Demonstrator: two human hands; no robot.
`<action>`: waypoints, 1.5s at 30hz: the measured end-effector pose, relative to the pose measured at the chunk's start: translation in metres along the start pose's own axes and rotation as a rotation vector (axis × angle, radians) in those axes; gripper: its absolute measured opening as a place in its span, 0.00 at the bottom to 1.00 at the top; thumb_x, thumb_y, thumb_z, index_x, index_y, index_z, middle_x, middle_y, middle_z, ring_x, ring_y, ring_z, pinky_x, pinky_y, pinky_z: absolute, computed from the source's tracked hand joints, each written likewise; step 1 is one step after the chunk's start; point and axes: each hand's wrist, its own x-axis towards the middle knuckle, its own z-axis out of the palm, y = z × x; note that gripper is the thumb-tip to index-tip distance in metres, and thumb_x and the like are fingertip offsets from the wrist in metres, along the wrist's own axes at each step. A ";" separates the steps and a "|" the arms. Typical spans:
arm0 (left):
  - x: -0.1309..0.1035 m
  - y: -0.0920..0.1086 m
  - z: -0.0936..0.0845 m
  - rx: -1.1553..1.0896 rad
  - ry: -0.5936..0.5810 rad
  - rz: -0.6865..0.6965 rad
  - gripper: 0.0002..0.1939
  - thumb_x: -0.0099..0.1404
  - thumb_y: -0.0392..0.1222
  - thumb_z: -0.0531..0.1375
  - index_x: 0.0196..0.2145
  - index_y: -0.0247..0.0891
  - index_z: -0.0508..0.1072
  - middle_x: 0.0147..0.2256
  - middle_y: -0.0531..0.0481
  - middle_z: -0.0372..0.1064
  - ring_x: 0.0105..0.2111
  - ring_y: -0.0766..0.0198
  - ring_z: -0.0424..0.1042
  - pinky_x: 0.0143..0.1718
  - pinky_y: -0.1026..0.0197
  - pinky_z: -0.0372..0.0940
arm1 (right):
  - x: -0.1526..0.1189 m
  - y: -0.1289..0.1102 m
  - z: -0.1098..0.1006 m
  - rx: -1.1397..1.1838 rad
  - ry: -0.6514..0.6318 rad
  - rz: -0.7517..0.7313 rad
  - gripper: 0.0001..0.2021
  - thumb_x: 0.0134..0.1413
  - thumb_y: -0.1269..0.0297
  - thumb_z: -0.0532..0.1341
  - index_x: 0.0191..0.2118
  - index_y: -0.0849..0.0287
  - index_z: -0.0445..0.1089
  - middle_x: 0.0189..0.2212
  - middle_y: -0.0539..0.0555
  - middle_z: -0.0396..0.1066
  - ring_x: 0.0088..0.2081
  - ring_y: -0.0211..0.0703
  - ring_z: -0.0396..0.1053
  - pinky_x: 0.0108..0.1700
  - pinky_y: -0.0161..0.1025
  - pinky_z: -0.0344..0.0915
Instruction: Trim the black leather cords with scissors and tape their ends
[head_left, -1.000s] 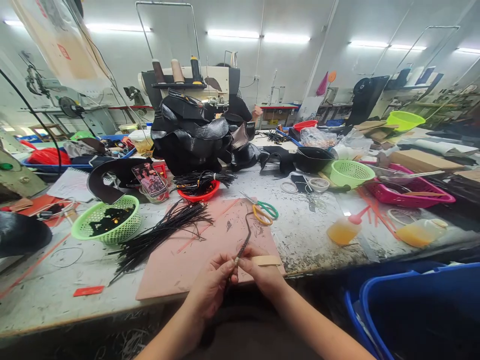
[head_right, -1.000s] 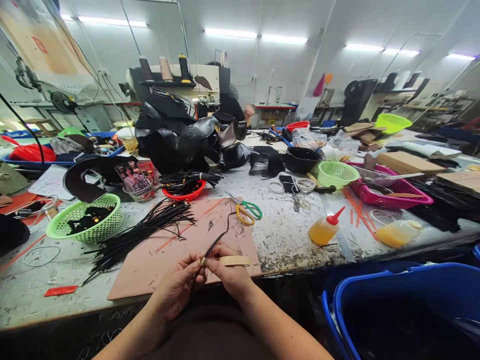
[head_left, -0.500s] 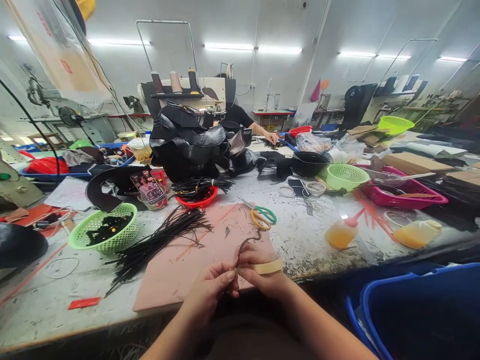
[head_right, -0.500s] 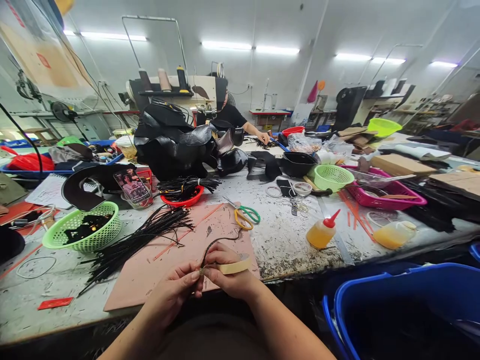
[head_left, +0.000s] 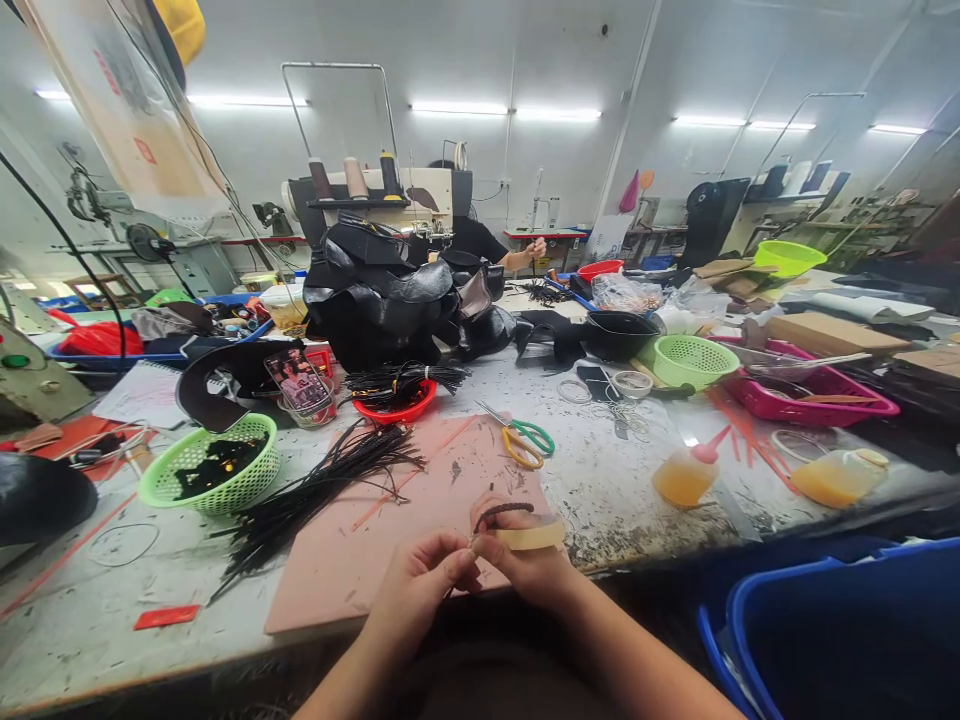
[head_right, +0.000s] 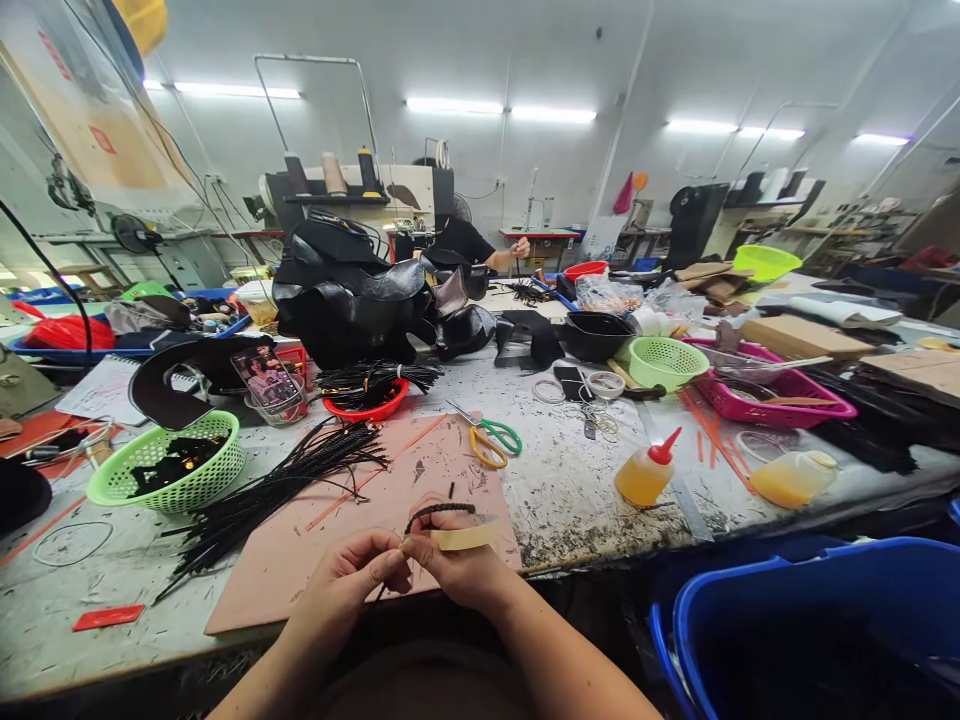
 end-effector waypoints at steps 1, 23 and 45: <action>0.001 -0.001 0.000 -0.023 -0.008 -0.006 0.12 0.44 0.47 0.65 0.19 0.35 0.72 0.16 0.52 0.67 0.19 0.67 0.64 0.24 0.64 0.58 | 0.000 0.000 -0.002 -0.048 -0.016 -0.020 0.09 0.52 0.60 0.54 0.26 0.57 0.59 0.26 0.50 0.60 0.29 0.38 0.61 0.32 0.35 0.59; 0.035 -0.032 -0.019 -0.123 0.377 -0.163 0.12 0.39 0.42 0.65 0.19 0.33 0.67 0.19 0.54 0.67 0.14 0.75 0.58 0.14 0.72 0.48 | 0.012 0.089 -0.158 -1.185 0.077 0.889 0.25 0.53 0.54 0.46 0.36 0.73 0.70 0.35 0.75 0.68 0.38 0.66 0.67 0.34 0.54 0.60; 0.021 -0.005 -0.064 -0.159 0.558 0.108 0.09 0.42 0.41 0.62 0.22 0.34 0.69 0.15 0.57 0.62 0.13 0.76 0.53 0.14 0.71 0.44 | 0.005 0.036 -0.004 -0.273 -0.432 0.307 0.20 0.49 0.59 0.55 0.49 0.54 0.61 0.26 0.48 0.66 0.28 0.40 0.63 0.31 0.35 0.59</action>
